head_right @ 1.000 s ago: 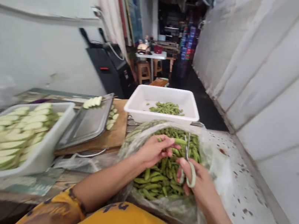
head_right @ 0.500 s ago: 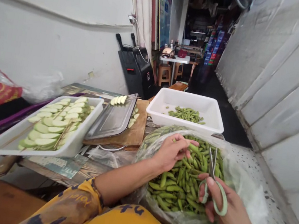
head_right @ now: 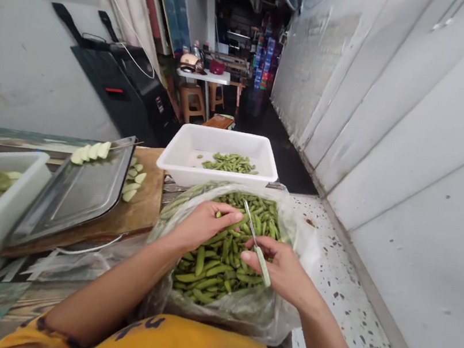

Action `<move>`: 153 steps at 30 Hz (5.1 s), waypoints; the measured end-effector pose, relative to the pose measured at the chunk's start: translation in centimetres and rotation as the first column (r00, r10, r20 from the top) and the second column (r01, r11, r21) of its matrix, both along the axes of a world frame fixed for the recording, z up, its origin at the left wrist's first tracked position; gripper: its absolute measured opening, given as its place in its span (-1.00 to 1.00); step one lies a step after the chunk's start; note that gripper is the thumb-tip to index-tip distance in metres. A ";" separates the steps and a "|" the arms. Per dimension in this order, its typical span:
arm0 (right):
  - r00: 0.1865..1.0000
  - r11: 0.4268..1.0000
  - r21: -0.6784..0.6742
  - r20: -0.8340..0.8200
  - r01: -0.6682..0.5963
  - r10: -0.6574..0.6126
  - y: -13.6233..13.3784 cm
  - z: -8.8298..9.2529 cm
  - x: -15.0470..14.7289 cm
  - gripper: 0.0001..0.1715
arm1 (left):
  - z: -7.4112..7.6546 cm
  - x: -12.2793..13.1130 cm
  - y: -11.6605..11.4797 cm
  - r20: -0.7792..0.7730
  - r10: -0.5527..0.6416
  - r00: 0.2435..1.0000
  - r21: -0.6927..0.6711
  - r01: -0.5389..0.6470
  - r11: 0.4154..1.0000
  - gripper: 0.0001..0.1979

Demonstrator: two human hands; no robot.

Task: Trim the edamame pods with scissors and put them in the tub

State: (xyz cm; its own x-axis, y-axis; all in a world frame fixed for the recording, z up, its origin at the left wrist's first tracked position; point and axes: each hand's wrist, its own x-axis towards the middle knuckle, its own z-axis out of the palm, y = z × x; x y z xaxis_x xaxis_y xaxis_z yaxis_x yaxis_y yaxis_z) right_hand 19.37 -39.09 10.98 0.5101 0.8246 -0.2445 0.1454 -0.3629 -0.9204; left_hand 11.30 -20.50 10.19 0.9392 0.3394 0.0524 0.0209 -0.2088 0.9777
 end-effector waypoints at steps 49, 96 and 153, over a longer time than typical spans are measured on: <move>0.978 0.990 0.098 -0.197 0.097 -0.076 -1.3 -0.6 -0.3 -0.45 | -0.9 0.1 1.7 0.003 0.003 1.000 0.386 -0.004 0.922 -0.90; 0.990 0.995 -0.060 -0.113 0.083 -0.089 0.1 -0.7 -1.5 -0.50 | -0.1 -0.1 1.6 -0.231 -0.348 0.908 -0.119 0.329 0.937 -0.68; 0.936 0.970 0.161 -0.330 0.181 -0.120 -1.1 -1.2 -2.1 -0.46 | 0.2 -2.0 1.9 -0.243 0.081 0.967 0.664 0.105 0.740 -0.90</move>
